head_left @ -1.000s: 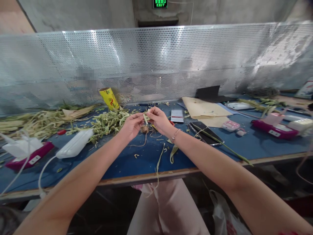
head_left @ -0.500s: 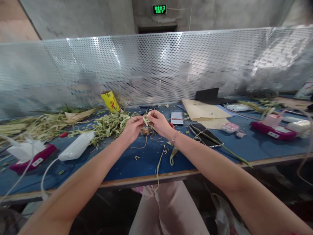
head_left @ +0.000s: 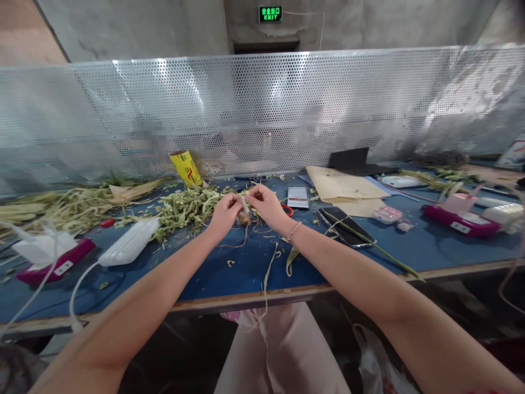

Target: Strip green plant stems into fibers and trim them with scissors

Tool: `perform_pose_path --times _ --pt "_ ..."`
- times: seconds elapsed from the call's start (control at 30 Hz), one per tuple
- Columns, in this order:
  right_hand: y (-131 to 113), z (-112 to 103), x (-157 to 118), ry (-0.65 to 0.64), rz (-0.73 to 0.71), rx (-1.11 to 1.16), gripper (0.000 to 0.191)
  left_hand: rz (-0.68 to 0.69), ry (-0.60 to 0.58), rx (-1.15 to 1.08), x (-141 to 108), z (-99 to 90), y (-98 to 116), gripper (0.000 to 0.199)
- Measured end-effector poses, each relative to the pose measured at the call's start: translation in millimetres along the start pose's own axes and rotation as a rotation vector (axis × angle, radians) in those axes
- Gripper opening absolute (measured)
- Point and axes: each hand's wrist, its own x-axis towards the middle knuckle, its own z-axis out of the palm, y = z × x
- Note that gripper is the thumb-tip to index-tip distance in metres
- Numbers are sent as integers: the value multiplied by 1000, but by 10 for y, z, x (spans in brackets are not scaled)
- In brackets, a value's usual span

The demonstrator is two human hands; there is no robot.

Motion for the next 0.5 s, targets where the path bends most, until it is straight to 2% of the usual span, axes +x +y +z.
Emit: perform_pose_path --times 0.17,0.3,0.5 --pt "-43 -12 -18 6 -59 -135 13 64 -5 130 -29 12 22 22" --pt "-70 1 -35 -18 -82 -195 12 80 77 151 -69 39 60 19" --pt "-72 16 -47 -10 -183 -350 10 32 113 104 -96 69 71 13"
